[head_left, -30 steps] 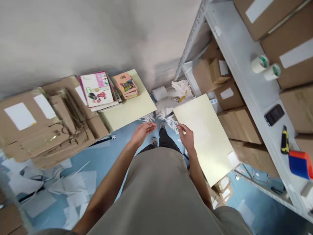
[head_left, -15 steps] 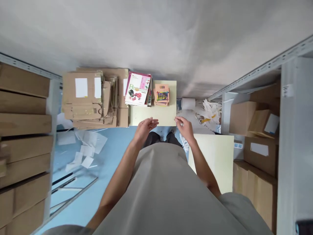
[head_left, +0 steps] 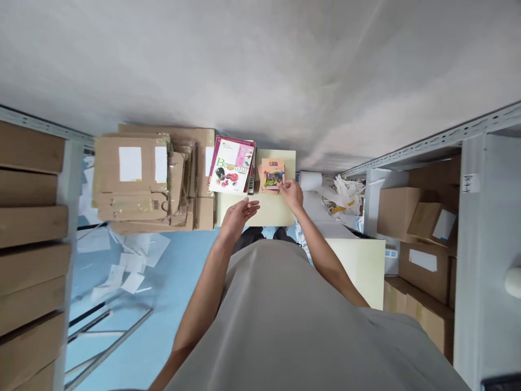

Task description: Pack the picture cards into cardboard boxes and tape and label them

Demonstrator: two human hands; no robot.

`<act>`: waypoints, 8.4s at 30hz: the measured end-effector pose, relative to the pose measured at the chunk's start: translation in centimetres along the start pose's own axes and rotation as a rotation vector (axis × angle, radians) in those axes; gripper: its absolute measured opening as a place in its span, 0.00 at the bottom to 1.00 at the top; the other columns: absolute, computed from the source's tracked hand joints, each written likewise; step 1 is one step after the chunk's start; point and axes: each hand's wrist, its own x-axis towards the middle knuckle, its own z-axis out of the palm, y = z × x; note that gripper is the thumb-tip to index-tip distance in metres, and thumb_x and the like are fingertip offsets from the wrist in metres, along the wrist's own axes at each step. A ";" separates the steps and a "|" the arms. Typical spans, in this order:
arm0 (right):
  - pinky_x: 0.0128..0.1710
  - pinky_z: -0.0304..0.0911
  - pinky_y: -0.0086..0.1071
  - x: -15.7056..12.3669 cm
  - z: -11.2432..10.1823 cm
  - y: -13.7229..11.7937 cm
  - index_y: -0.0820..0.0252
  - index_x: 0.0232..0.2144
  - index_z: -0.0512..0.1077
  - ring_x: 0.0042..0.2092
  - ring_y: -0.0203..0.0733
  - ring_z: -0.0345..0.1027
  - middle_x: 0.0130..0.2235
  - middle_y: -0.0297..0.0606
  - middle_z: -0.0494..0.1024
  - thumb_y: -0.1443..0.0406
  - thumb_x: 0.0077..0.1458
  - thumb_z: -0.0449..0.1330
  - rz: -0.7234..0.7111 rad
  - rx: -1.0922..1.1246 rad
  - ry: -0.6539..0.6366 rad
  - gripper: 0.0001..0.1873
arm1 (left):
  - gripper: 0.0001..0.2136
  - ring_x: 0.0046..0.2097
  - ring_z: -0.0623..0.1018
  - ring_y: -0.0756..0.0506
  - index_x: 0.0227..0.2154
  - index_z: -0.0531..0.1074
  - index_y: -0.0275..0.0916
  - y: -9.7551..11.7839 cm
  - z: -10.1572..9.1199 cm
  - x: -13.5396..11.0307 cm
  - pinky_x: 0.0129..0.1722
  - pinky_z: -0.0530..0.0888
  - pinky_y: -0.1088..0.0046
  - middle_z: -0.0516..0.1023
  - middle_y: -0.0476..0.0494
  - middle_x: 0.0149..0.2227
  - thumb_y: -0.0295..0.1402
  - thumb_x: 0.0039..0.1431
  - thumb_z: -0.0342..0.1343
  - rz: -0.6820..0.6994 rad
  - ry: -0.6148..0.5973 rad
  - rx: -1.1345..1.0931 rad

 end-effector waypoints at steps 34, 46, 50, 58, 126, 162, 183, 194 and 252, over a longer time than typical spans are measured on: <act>0.25 0.55 0.32 -33.7 -1.4 5.0 0.54 0.30 0.78 0.25 0.35 0.62 0.25 0.31 0.75 0.39 0.45 0.78 0.477 1.132 0.962 0.29 | 0.31 0.46 0.85 0.38 0.39 0.87 0.39 -7.8 8.3 -2.8 0.54 0.80 0.57 0.90 0.38 0.42 0.56 0.36 0.83 -0.189 -0.979 0.687; 0.26 0.62 0.32 -43.0 -3.9 16.5 0.54 0.34 0.81 0.28 0.39 0.73 0.34 0.37 0.83 0.39 0.51 0.76 0.408 1.190 1.016 0.27 | 0.34 0.44 0.83 0.42 0.45 0.86 0.39 -17.5 16.6 -12.4 0.48 0.79 0.66 0.88 0.39 0.43 0.61 0.44 0.78 -0.034 -1.102 0.787; 0.28 0.65 0.33 -46.2 -5.4 21.5 0.54 0.37 0.81 0.29 0.39 0.75 0.37 0.39 0.86 0.38 0.55 0.73 0.373 1.170 1.012 0.27 | 0.34 0.47 0.83 0.40 0.45 0.86 0.41 -20.8 19.7 -15.9 0.50 0.79 0.65 0.89 0.39 0.45 0.63 0.44 0.79 -0.002 -1.133 0.809; 0.33 0.71 0.35 -50.8 -7.3 27.0 0.54 0.36 0.82 0.30 0.39 0.74 0.38 0.40 0.87 0.39 0.58 0.72 0.319 1.181 1.037 0.26 | 0.34 0.42 0.82 0.42 0.44 0.87 0.41 -24.7 22.5 -21.0 0.49 0.79 0.65 0.88 0.40 0.43 0.63 0.43 0.81 0.022 -1.175 0.857; 0.35 0.70 0.36 -51.1 -12.0 28.2 0.54 0.35 0.82 0.35 0.44 0.74 0.30 0.35 0.78 0.33 0.59 0.70 0.242 1.178 1.079 0.31 | 0.23 0.65 0.83 0.32 0.56 0.88 0.46 -26.2 23.3 -27.9 0.71 0.76 0.52 0.87 0.39 0.61 0.46 0.59 0.76 0.476 -1.382 0.949; 0.68 0.75 0.50 -52.5 -13.0 29.4 0.44 0.51 0.87 0.65 0.53 0.80 0.59 0.41 0.88 0.45 0.69 0.71 -0.034 0.971 1.123 0.17 | 0.23 0.51 0.89 0.36 0.33 0.77 0.41 -22.2 27.4 -24.4 0.51 0.86 0.59 0.90 0.35 0.45 0.51 0.52 0.81 0.342 -1.463 0.803; 0.28 0.72 0.35 -52.3 -13.7 27.6 0.53 0.35 0.77 0.27 0.40 0.75 0.27 0.35 0.85 0.37 0.60 0.75 0.169 1.161 1.057 0.28 | 0.23 0.23 0.67 0.52 0.30 0.82 0.40 -21.1 27.1 -25.1 0.23 0.64 0.73 0.78 0.48 0.25 0.58 0.61 0.73 0.363 -1.386 0.993; 0.25 0.65 0.33 -52.0 -13.3 27.0 0.53 0.40 0.76 0.28 0.38 0.75 0.35 0.38 0.87 0.31 0.70 0.59 0.141 1.110 1.065 0.33 | 0.34 0.29 0.81 0.45 0.34 0.86 0.39 -20.9 26.9 -25.1 0.26 0.73 0.70 0.87 0.38 0.33 0.69 0.67 0.61 0.415 -1.341 0.858; 0.40 0.72 0.34 -37.4 -7.8 29.9 0.55 0.46 0.79 0.37 0.42 0.81 0.48 0.43 0.87 0.57 0.76 0.61 0.533 0.548 0.918 0.10 | 0.19 0.40 0.83 0.43 0.37 0.81 0.41 -29.9 27.2 -9.6 0.43 0.77 0.68 0.86 0.44 0.35 0.48 0.46 0.70 -0.049 -0.878 0.898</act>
